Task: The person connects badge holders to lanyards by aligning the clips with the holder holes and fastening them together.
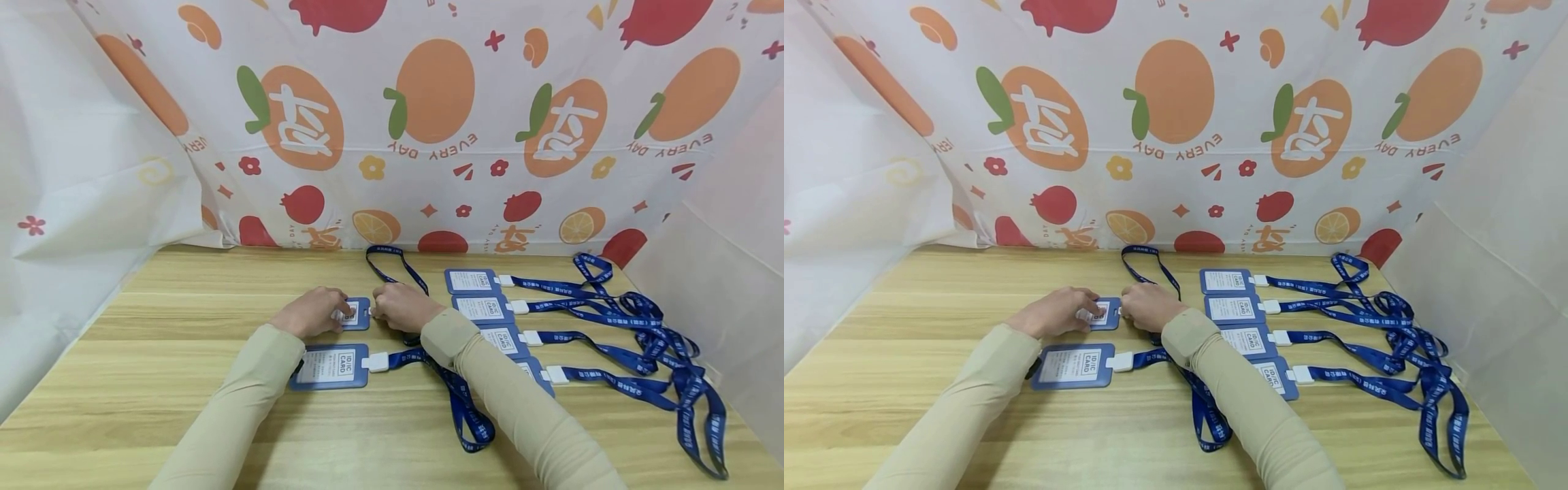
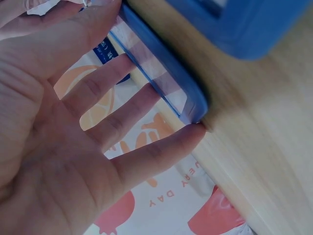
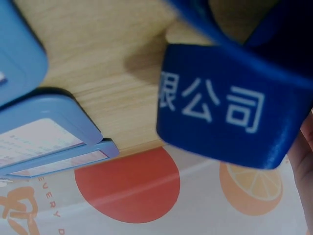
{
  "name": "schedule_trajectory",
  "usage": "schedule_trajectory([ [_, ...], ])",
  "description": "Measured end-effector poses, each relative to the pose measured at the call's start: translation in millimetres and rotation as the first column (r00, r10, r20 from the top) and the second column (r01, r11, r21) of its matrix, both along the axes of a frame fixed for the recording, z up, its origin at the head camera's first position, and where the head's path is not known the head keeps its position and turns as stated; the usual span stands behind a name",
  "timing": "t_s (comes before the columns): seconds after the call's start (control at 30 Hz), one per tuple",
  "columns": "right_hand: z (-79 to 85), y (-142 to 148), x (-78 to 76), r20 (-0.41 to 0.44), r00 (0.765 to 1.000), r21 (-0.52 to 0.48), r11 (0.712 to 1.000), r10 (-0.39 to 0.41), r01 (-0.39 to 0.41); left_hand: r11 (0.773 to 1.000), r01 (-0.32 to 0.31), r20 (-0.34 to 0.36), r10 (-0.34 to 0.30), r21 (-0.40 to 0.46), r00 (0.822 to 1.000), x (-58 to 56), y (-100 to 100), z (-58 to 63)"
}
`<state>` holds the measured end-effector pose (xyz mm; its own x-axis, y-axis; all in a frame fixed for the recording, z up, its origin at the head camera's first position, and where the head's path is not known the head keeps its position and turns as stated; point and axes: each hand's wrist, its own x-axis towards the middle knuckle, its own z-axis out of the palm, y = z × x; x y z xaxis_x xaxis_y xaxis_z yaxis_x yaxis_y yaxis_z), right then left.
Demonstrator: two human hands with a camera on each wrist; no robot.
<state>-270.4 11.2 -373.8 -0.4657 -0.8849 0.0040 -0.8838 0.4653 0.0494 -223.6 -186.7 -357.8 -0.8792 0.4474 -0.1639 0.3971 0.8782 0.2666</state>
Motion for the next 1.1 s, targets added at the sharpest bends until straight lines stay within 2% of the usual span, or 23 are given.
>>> schedule_trajectory([
  [0.67, 2.5, -0.1, -1.1, 0.013, 0.999, -0.013, 0.999, 0.039, -0.039, 1.0, -0.013, 0.018, 0.012, 0.019, 1.0, -0.8, 2.6, 1.6],
  [1.1, 6.7, -6.7, -1.1, 0.049, 0.999, 0.054, 0.998, 0.009, -0.012, 1.0, 0.004, 0.003, -0.004, 0.02, 1.0, -1.4, 1.8, 0.7],
])
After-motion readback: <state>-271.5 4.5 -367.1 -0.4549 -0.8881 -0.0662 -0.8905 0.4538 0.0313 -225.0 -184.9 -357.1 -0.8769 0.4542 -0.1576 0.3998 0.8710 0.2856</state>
